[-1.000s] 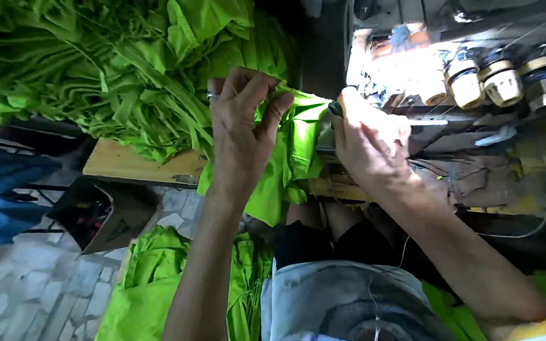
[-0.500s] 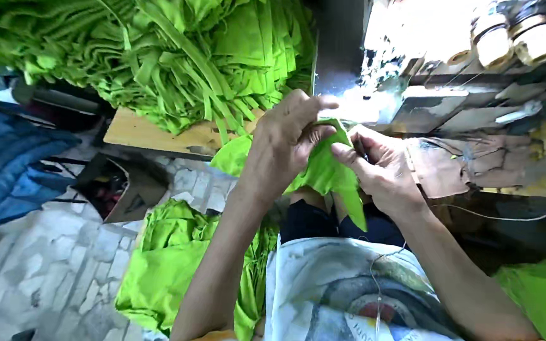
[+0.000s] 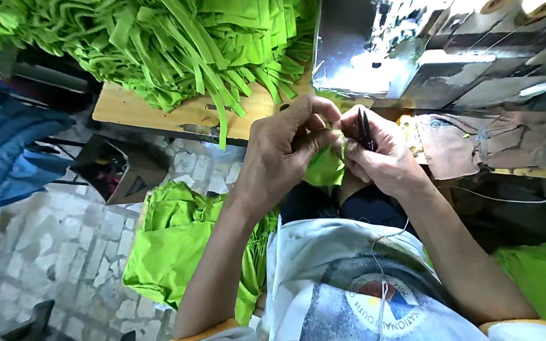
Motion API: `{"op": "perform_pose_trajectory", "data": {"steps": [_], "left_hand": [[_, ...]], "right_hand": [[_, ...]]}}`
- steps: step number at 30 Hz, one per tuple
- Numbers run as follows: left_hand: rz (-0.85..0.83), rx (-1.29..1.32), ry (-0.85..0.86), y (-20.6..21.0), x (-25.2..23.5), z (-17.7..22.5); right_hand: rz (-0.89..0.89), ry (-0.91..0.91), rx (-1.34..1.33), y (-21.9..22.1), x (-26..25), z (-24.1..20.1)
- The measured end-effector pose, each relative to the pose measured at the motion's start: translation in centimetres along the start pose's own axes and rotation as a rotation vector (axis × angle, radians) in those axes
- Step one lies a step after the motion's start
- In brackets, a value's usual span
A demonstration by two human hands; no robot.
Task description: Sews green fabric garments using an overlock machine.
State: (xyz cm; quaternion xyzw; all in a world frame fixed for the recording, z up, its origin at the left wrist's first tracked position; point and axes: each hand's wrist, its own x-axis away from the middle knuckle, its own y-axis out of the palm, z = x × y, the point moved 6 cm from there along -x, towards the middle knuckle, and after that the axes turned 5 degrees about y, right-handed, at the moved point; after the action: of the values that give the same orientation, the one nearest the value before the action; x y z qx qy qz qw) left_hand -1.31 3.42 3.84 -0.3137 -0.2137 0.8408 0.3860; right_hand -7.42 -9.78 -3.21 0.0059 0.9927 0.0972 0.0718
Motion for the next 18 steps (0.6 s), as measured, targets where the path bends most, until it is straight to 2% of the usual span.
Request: {"op": "perform_pose_trajectory", "data": {"steps": [2,4,6,8,11,14,18], "left_hand": [[-0.010,-0.028,0.003,-0.1,0.7,0.1],[-0.021,-0.146,-0.010,-0.4,1.2,0.3],[0.028,-0.260,-0.012,-0.2,1.7,1.2],[0.135,-0.352,0.077,1.3,2.7,2.9],[0.279,-0.465,0.206,5.0,4.7,3.9],[0.350,-0.479,0.197,6.4,5.3,3.2],[0.378,-0.446,0.171,7.2,5.2,2.5]], "right_hand": [[0.018,-0.059,0.136,-0.1,0.4,0.1],[0.151,-0.150,0.305,-0.7,0.9,-0.2],[0.273,-0.253,0.355,-1.1,1.5,-0.5],[0.322,-0.312,0.263,-1.1,1.8,-0.6],[0.256,-0.305,0.019,-0.6,1.9,0.3],[0.234,-0.196,-0.199,-0.6,2.2,1.7],[0.216,-0.127,-0.275,-0.8,2.5,2.0]]}}
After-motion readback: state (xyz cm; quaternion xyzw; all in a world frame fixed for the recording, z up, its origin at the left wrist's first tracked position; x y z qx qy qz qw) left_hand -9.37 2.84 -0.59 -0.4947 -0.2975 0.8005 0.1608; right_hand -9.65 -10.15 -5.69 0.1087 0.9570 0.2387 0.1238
